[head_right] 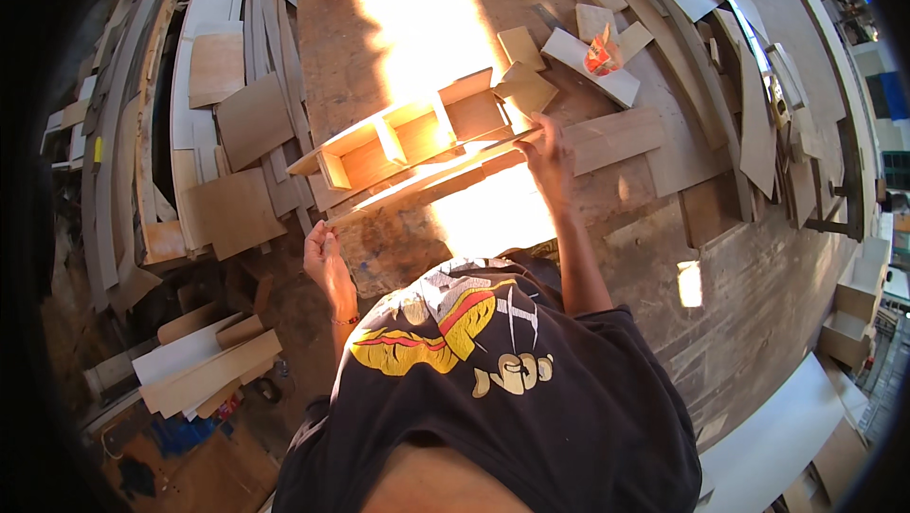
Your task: The person applies glue to the edges of wooden boards and joins them together to assemble a wooden organizer with several compartments.
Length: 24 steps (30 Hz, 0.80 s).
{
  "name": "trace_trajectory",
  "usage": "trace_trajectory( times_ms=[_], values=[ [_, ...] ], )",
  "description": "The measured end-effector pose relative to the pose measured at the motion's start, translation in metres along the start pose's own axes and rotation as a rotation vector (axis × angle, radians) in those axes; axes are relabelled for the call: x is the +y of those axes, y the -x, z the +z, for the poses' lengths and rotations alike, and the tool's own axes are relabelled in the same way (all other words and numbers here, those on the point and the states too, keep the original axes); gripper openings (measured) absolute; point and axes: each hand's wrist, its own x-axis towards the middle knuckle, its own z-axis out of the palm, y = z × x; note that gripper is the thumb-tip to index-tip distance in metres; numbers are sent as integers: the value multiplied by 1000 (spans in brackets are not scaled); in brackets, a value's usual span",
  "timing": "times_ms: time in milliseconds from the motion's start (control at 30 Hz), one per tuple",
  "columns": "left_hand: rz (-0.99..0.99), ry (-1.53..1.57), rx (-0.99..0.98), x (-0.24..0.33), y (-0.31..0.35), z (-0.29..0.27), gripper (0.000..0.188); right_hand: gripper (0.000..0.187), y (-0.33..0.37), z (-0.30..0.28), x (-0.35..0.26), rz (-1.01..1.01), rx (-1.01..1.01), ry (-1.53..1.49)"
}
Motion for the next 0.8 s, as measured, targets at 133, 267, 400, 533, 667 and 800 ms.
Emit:
trace_trajectory(
  times_ms=[133, 267, 400, 533, 667, 800],
  values=[
    [-4, 58, -118, 0, 15, 9, 26, 54, -8, -35, 17, 103, -97, 5],
    [-78, 24, -169, 7, 38, 40, 26, 54, -21, -68, 49, 180, -128, -175],
    [-32, -75, -169, -6, 57, 70, 25, 49, -33, -94, 79, 186, -120, -278],
    [-12, -26, -183, -15, 78, 104, 26, 45, -48, -119, 117, 253, -163, -435],
    [-64, -61, -201, -22, 95, 141, 30, 37, -66, -151, 137, 249, -110, -283],
    [-188, 35, -198, -55, 102, 188, 28, 28, -87, -173, 177, 230, 18, -353]
  ],
)
